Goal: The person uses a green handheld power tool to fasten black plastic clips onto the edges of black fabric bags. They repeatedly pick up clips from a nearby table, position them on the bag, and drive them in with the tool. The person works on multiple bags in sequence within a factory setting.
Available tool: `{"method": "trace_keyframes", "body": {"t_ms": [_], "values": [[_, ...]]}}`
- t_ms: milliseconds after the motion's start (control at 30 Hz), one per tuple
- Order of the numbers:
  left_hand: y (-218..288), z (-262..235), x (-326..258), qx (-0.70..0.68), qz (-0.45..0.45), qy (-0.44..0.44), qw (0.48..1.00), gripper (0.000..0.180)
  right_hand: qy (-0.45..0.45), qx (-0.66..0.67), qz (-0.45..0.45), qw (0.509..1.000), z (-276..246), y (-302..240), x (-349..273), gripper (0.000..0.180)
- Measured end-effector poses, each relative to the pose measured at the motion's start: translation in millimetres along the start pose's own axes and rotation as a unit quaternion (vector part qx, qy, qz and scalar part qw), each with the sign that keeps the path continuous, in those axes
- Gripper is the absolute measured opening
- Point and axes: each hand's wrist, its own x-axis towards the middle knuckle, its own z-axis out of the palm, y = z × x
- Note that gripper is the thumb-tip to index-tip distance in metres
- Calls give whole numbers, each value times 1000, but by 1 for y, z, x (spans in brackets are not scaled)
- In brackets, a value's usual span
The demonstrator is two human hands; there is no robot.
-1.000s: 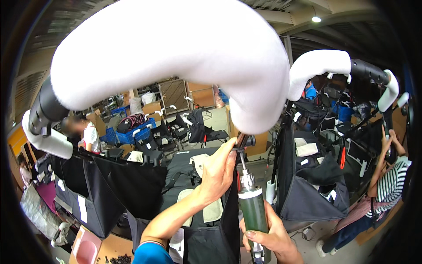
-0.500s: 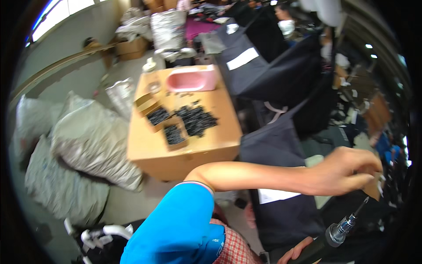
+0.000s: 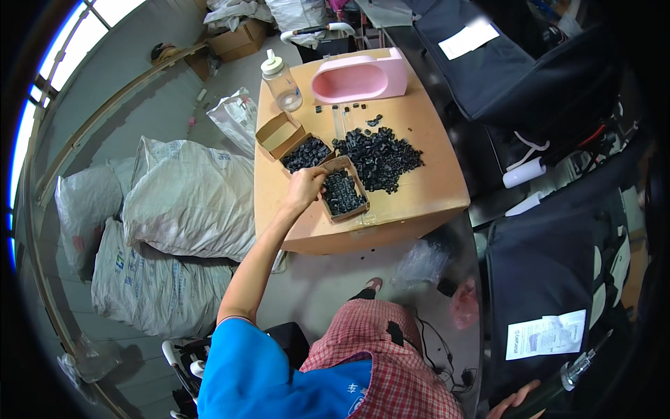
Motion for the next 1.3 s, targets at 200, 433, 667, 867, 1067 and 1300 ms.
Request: {"method": "trace_keyframes", "body": {"t_ms": [200,433,667,867,1067,1300], "values": [[-10,34,30,180,163,-24,970,17,97,-4,-27,995,24,6,11,51],[-6,55,25,293,146,-37,944,23,-21,-44,-53,997,21,0,26,63],[4,32,27,59,90,4,994,18,-36,-107,-175,978,23,13,26,73],[233,17,-63,-443,92,-208,867,12,105,35,-115,987,24,19,17,103],[371,77,-161,-558,151,-419,700,2,5,-178,-46,983,80,-26,-1,129],[415,114,-222,-523,241,-491,654,7,56,-300,-147,941,74,-27,-44,120]]}}
